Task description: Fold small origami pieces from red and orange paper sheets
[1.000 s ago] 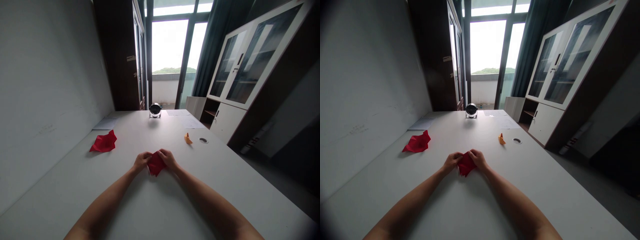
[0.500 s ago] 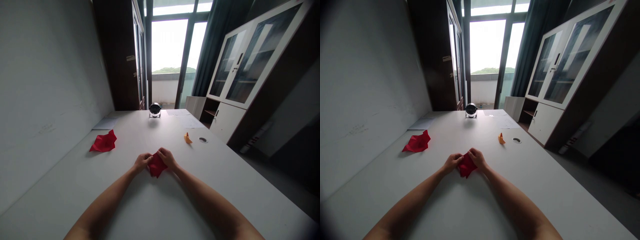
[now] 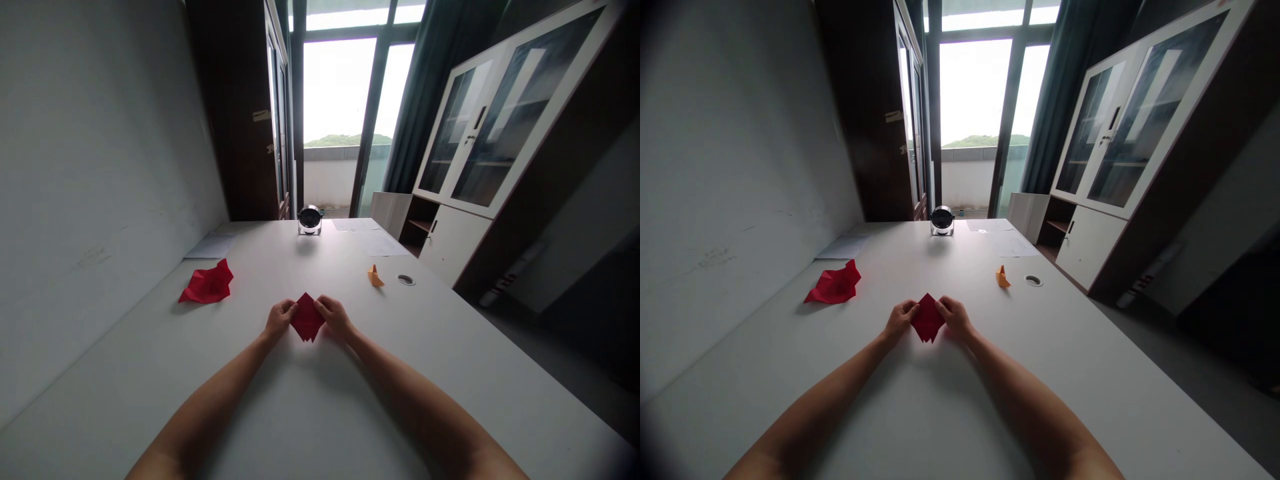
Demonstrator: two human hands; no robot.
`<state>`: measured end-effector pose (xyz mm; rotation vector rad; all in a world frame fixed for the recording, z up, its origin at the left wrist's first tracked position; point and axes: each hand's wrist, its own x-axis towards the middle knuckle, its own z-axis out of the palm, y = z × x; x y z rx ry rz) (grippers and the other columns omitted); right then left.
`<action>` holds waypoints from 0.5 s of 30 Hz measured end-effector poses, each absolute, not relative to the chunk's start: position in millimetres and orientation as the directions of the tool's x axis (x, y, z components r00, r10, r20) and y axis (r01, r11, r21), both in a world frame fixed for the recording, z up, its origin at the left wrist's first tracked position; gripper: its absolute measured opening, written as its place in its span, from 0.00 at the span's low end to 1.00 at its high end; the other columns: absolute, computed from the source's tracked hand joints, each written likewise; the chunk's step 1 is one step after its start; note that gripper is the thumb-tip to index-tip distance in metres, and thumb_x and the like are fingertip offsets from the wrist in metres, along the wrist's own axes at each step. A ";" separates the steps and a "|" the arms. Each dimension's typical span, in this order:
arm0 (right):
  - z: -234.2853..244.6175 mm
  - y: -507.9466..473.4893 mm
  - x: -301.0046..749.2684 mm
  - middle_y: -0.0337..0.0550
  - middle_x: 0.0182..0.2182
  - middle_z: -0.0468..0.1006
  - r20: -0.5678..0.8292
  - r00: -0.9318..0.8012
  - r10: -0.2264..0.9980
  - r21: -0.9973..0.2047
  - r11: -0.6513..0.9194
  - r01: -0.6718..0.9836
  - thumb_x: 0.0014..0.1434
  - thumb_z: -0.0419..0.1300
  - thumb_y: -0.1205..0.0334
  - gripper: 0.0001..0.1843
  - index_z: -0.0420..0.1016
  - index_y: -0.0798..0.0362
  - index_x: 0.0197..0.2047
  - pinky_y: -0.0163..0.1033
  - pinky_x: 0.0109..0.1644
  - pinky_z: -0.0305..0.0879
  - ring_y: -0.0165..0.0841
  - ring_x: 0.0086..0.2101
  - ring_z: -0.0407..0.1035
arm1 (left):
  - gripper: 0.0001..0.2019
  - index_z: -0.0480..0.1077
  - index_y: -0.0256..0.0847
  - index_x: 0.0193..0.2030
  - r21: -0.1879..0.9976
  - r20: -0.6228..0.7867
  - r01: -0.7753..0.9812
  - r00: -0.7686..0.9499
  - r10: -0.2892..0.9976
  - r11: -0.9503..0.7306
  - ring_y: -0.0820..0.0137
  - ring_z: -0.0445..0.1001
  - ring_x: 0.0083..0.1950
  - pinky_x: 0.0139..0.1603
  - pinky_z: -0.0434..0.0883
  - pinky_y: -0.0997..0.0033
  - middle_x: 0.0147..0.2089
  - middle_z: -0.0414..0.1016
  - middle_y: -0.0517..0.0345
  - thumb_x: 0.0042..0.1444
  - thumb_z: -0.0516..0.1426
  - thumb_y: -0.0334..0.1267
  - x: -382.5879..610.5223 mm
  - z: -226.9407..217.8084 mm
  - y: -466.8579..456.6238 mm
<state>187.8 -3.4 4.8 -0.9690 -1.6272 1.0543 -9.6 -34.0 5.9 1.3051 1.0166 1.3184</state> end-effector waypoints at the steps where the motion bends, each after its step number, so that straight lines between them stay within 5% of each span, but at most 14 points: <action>1: 4.9 -2.9 187.8 0.36 0.21 0.70 0.286 -0.249 0.925 -0.939 0.322 0.117 0.60 0.57 0.44 0.20 0.69 0.53 0.29 0.33 0.26 0.57 0.29 0.23 0.63 | 0.19 0.74 0.36 0.36 0.981 0.172 -0.092 0.044 0.984 -0.168 0.69 0.73 0.30 0.31 0.69 0.73 0.31 0.77 0.55 0.54 0.61 0.53 -10.0 5.9 -33.5; 15: 11.4 -4.7 191.8 0.36 0.19 0.71 0.340 -0.261 0.904 -0.917 0.380 0.119 0.62 0.55 0.50 0.17 0.70 0.53 0.28 0.34 0.28 0.59 0.28 0.21 0.63 | 0.18 0.74 0.38 0.37 0.971 0.217 -0.059 -0.199 0.956 -0.233 0.70 0.74 0.31 0.30 0.68 0.75 0.34 0.78 0.54 0.56 0.59 0.54 -19.8 0.0 -26.1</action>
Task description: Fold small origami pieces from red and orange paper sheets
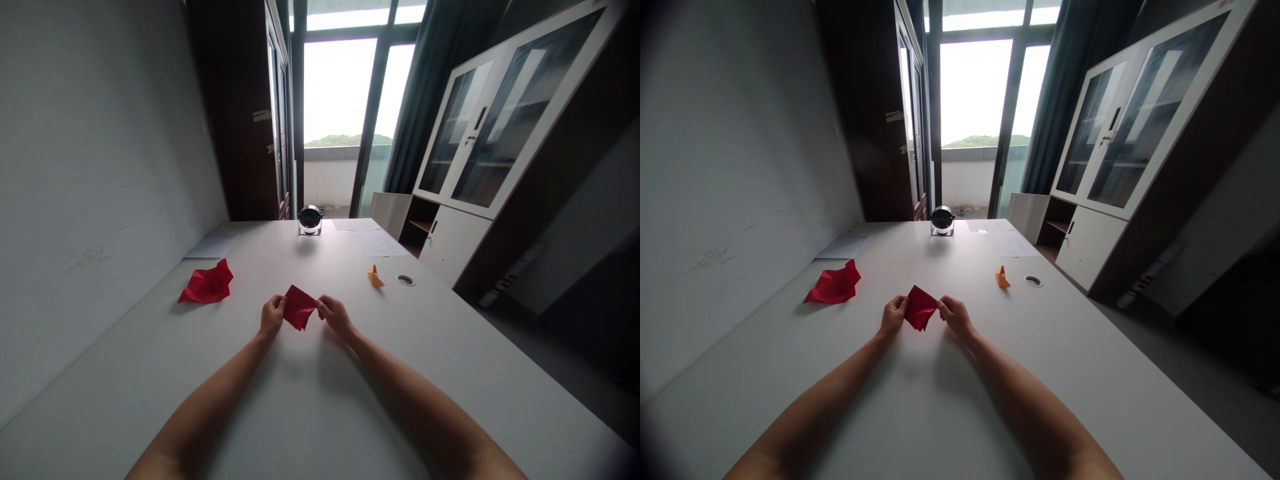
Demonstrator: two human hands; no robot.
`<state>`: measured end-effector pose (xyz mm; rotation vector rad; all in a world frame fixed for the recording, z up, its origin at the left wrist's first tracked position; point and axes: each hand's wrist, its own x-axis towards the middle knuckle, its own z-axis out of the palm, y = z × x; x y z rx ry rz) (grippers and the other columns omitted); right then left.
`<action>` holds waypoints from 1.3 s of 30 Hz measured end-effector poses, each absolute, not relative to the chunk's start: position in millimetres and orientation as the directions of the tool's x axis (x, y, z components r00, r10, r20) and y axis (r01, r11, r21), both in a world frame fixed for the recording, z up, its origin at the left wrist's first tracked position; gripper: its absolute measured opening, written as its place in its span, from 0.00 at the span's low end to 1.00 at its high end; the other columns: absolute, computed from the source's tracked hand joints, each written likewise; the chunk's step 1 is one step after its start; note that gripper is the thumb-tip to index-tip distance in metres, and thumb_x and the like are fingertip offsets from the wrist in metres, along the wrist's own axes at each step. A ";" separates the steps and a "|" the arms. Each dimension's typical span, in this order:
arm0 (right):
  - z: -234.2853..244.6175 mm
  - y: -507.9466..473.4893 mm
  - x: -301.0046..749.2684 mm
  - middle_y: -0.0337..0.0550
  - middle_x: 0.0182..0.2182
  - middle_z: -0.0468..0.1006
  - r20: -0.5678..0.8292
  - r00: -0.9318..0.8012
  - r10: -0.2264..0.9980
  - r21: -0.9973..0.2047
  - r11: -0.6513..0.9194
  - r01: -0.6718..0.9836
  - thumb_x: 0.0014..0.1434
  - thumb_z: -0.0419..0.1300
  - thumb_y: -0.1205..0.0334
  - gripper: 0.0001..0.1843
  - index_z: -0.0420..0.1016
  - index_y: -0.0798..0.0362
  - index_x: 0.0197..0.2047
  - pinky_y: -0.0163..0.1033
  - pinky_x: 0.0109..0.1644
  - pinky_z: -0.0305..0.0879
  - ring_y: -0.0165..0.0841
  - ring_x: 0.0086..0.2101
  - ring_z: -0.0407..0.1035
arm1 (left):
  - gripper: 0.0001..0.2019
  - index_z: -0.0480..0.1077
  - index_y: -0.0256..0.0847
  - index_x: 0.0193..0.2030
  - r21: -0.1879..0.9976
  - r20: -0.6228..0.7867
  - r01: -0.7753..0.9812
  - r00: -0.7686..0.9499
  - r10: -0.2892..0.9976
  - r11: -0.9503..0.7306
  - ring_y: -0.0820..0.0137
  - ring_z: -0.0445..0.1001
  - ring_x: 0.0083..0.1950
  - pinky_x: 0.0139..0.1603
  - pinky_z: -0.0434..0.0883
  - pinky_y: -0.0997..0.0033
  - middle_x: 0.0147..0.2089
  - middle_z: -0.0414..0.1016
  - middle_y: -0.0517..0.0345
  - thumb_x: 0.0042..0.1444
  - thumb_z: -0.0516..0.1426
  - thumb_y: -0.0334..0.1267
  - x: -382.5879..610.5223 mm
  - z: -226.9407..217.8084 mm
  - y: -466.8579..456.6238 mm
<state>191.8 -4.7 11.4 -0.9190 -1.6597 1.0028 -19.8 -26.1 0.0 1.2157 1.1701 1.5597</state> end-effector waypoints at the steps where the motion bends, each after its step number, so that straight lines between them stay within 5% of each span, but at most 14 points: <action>1: 11.5 -4.7 191.8 0.36 0.19 0.71 0.345 -0.257 0.903 -0.918 0.382 0.110 0.62 0.55 0.50 0.17 0.70 0.53 0.28 0.34 0.28 0.60 0.28 0.21 0.63 | 0.18 0.74 0.37 0.37 0.971 0.220 -0.049 -0.205 0.954 -0.235 0.70 0.74 0.32 0.30 0.68 0.75 0.34 0.78 0.54 0.56 0.59 0.54 -20.2 -0.4 -25.8; 8: 10.9 -2.5 189.3 0.37 0.26 0.74 0.381 -0.211 0.900 -0.924 0.381 -0.040 0.59 0.59 0.52 0.11 0.67 0.51 0.39 0.36 0.30 0.67 0.30 0.25 0.69 | 0.19 0.73 0.37 0.37 0.972 0.223 -0.021 -0.231 0.947 -0.234 0.69 0.74 0.33 0.31 0.68 0.74 0.34 0.77 0.54 0.57 0.58 0.54 -22.4 -1.4 -25.1; 15: 7.6 -1.6 187.9 0.38 0.29 0.76 0.417 -0.243 0.876 -0.899 0.436 0.030 0.58 0.62 0.54 0.14 0.69 0.50 0.44 0.38 0.33 0.71 0.32 0.28 0.72 | 0.18 0.73 0.37 0.36 0.976 0.215 0.013 -0.217 0.952 -0.218 0.69 0.74 0.32 0.31 0.68 0.74 0.34 0.77 0.54 0.57 0.57 0.53 -22.7 -2.0 -23.8; 26: 22.7 -13.7 185.1 0.50 0.36 0.81 0.467 -0.356 0.810 -0.844 0.528 0.094 0.59 0.62 0.54 0.12 0.80 0.54 0.39 0.43 0.37 0.70 0.39 0.34 0.74 | 0.17 0.73 0.38 0.33 0.974 0.212 0.109 -0.108 0.971 -0.200 0.70 0.73 0.30 0.29 0.67 0.74 0.30 0.76 0.55 0.58 0.56 0.51 -20.5 1.1 -27.7; 34: 15.2 -6.9 188.4 0.44 0.27 0.80 0.393 -0.283 0.875 -0.880 0.447 0.161 0.60 0.60 0.49 0.16 0.78 0.54 0.33 0.38 0.34 0.67 0.35 0.28 0.72 | 0.20 0.68 0.39 0.52 0.986 0.147 -0.065 -0.072 0.987 -0.151 0.67 0.78 0.34 0.33 0.72 0.71 0.38 0.78 0.52 0.58 0.56 0.49 -17.2 8.7 -31.0; 39: 15.3 -4.3 190.5 0.43 0.27 0.79 0.381 -0.208 0.901 -0.903 0.411 0.126 0.59 0.59 0.44 0.20 0.77 0.54 0.33 0.37 0.33 0.66 0.35 0.28 0.71 | 0.23 0.65 0.39 0.55 0.979 0.188 -0.087 0.049 0.981 -0.184 0.65 0.79 0.39 0.38 0.73 0.69 0.41 0.78 0.50 0.57 0.58 0.50 -13.0 12.1 -34.9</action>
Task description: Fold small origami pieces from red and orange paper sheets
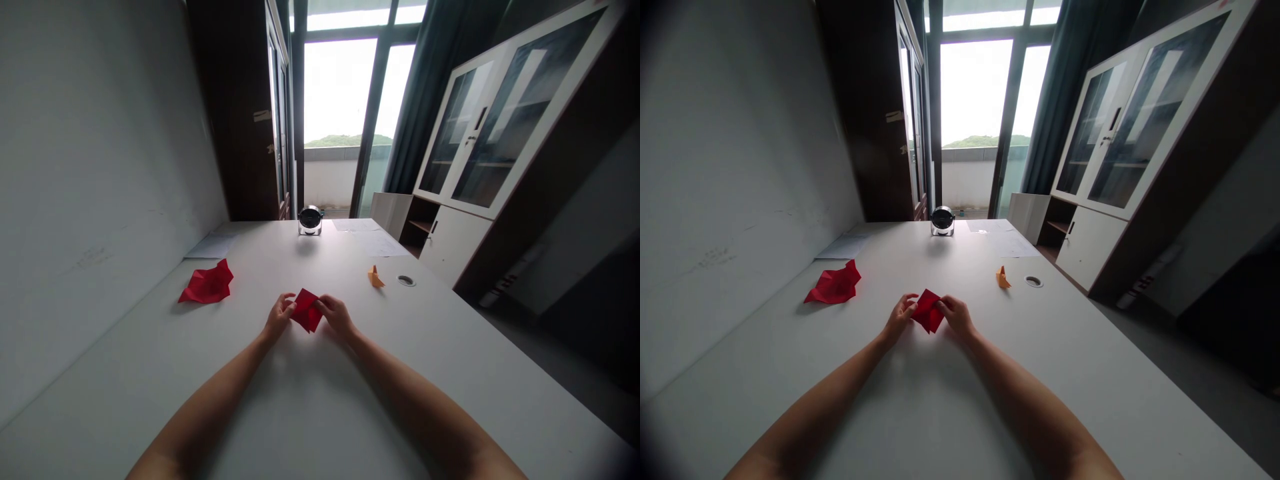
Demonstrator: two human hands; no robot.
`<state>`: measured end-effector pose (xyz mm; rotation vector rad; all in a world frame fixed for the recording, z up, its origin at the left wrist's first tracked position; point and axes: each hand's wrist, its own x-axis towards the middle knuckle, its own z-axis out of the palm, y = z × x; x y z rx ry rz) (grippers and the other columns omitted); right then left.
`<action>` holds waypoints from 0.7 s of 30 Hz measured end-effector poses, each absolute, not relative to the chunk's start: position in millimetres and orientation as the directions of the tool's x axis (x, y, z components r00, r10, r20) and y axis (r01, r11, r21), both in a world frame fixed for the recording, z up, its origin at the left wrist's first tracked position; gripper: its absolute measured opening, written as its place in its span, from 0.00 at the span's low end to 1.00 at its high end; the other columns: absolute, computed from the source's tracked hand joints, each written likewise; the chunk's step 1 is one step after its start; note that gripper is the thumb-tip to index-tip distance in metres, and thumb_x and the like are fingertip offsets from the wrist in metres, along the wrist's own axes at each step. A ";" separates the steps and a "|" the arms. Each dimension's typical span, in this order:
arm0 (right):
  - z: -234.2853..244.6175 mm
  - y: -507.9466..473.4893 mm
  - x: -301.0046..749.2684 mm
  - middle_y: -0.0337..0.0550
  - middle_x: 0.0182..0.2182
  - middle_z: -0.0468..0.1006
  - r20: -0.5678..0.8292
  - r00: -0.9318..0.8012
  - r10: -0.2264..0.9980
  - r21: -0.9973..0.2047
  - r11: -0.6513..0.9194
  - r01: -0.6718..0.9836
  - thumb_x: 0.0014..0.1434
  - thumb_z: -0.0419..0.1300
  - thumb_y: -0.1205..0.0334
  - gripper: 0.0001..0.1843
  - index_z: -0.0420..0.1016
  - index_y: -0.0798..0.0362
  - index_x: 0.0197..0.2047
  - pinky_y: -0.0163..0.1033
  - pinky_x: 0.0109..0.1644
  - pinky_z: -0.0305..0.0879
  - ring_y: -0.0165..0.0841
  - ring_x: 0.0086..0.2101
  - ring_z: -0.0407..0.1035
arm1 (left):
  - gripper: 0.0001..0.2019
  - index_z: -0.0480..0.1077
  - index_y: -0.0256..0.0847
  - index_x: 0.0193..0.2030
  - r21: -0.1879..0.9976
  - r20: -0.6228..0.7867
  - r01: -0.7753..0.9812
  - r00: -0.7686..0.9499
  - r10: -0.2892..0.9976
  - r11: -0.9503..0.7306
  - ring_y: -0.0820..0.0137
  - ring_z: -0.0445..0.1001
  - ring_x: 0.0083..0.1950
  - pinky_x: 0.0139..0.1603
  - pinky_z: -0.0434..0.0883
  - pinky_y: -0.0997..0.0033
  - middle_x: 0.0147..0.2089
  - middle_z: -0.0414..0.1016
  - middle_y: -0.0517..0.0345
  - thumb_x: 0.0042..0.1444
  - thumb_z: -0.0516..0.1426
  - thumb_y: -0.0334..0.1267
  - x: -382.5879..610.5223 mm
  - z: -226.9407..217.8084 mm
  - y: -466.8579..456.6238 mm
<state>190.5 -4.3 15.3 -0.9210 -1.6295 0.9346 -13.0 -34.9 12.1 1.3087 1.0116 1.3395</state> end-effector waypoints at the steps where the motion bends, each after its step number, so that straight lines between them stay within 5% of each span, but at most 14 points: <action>1: 15.5 -4.2 190.6 0.43 0.27 0.79 0.377 -0.201 0.904 -0.907 0.404 0.119 0.59 0.59 0.43 0.20 0.77 0.54 0.33 0.37 0.33 0.66 0.35 0.28 0.71 | 0.24 0.64 0.39 0.56 0.979 0.192 -0.082 0.074 0.979 -0.186 0.64 0.79 0.40 0.38 0.74 0.68 0.42 0.78 0.49 0.57 0.59 0.51 -12.1 12.9 -35.9; 7: 12.9 -2.5 190.8 0.40 0.24 0.74 0.378 -0.156 0.912 -0.914 0.395 0.095 0.58 0.60 0.41 0.22 0.72 0.54 0.30 0.35 0.30 0.61 0.32 0.26 0.66 | 0.26 0.62 0.39 0.57 0.966 0.253 -0.093 0.168 0.953 -0.241 0.64 0.78 0.41 0.39 0.74 0.67 0.45 0.77 0.47 0.57 0.60 0.49 -8.1 14.6 -39.6; 15: 12.0 -1.9 190.1 0.38 0.20 0.68 0.347 -0.155 0.925 -0.920 0.368 0.139 0.55 0.59 0.35 0.27 0.67 0.53 0.25 0.34 0.26 0.56 0.29 0.23 0.59 | 0.15 0.69 0.38 0.36 0.969 0.247 -0.020 0.055 0.968 -0.246 0.69 0.74 0.32 0.33 0.71 0.71 0.33 0.75 0.55 0.56 0.59 0.50 -8.1 5.6 -35.2; 21: 10.4 -3.9 189.3 0.36 0.19 0.63 0.319 -0.173 0.932 -0.933 0.341 0.119 0.56 0.60 0.36 0.27 0.63 0.53 0.23 0.34 0.24 0.52 0.28 0.22 0.55 | 0.14 0.69 0.40 0.41 0.967 0.252 0.004 0.070 0.965 -0.253 0.68 0.76 0.35 0.34 0.72 0.71 0.35 0.77 0.54 0.54 0.61 0.47 -5.9 6.8 -37.9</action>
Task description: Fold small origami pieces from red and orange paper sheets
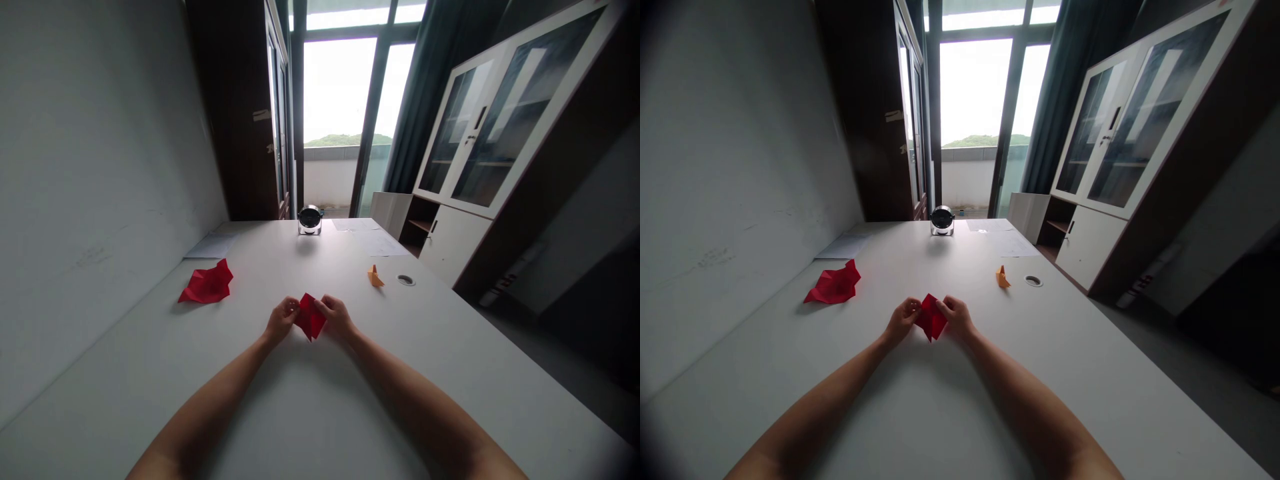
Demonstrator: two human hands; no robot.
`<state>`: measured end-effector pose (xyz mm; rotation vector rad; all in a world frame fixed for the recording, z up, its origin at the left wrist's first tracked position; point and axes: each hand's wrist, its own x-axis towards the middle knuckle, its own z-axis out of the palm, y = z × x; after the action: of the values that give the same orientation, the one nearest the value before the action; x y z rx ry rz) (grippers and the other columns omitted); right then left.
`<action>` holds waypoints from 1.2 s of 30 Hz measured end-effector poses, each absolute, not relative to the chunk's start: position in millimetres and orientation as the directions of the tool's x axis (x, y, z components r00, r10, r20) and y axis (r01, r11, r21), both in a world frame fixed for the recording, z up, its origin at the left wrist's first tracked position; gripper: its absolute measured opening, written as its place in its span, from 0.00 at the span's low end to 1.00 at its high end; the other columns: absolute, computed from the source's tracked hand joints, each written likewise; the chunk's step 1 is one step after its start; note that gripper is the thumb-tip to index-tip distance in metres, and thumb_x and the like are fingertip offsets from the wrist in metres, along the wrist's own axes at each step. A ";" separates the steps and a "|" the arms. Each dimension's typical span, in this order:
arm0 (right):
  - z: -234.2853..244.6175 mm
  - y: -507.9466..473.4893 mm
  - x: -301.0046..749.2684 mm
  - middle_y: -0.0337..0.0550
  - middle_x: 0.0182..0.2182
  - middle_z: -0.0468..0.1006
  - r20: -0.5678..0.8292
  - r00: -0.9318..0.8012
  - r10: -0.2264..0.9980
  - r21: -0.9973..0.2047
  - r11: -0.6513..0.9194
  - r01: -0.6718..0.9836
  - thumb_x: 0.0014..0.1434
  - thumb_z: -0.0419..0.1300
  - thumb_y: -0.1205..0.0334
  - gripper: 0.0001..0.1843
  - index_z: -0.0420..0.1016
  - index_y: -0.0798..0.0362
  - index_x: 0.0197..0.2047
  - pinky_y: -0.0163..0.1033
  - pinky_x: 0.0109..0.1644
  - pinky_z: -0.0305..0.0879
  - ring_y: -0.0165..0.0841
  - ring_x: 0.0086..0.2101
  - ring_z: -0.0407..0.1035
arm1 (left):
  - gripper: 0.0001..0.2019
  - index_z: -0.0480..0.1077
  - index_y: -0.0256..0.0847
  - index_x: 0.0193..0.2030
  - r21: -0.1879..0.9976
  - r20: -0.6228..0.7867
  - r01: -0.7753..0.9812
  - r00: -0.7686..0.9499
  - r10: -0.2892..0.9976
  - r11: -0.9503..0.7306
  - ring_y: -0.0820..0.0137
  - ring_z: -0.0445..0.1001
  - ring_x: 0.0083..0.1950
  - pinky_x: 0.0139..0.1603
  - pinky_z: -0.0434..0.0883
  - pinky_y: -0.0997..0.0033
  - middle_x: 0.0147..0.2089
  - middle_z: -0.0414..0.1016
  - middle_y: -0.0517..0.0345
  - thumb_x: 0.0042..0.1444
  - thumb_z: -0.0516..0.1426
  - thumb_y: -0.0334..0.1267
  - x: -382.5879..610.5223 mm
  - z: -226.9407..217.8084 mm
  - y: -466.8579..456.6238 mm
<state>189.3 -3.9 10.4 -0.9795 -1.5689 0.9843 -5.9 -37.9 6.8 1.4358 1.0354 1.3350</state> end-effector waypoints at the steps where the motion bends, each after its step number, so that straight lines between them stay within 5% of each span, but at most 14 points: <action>1: 10.6 -4.1 189.3 0.36 0.19 0.63 0.324 -0.167 0.931 -0.931 0.345 0.117 0.56 0.60 0.37 0.27 0.63 0.52 0.24 0.34 0.24 0.52 0.28 0.22 0.55 | 0.15 0.69 0.40 0.44 0.968 0.250 -0.004 0.078 0.965 -0.251 0.68 0.76 0.35 0.34 0.72 0.71 0.36 0.77 0.54 0.55 0.61 0.47 -5.6 7.2 -38.5; 8: 15.0 -4.0 189.1 0.34 0.22 0.64 0.372 -0.186 0.910 -0.921 0.386 0.046 0.54 0.63 0.41 0.21 0.66 0.51 0.30 0.33 0.26 0.57 0.28 0.24 0.57 | 0.24 0.66 0.40 0.56 0.978 0.209 -0.018 0.103 0.972 -0.208 0.67 0.77 0.35 0.34 0.73 0.70 0.37 0.78 0.54 0.55 0.61 0.48 -6.4 10.7 -40.7; 18: 12.0 -9.2 186.0 0.35 0.23 0.71 0.267 -0.384 0.884 -0.959 0.284 -0.011 0.56 0.63 0.46 0.18 0.72 0.52 0.38 0.33 0.27 0.59 0.28 0.23 0.63 | 0.17 0.76 0.37 0.37 0.966 0.242 0.068 0.098 0.965 -0.249 0.67 0.74 0.34 0.35 0.70 0.71 0.34 0.78 0.52 0.56 0.60 0.51 -5.6 14.6 -44.5; 36: 12.5 -9.5 187.1 0.38 0.24 0.74 0.257 -0.434 0.863 -0.911 0.367 0.190 0.58 0.61 0.48 0.16 0.78 0.54 0.33 0.32 0.28 0.58 0.28 0.25 0.63 | 0.15 0.77 0.39 0.35 0.933 0.278 0.206 0.102 0.955 -0.294 0.68 0.73 0.32 0.32 0.67 0.72 0.31 0.78 0.55 0.57 0.58 0.49 -4.8 15.3 -45.2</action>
<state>187.1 -9.5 12.5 -0.9183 -1.8521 1.0957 -4.8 -45.2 15.3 1.6257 1.1634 1.2534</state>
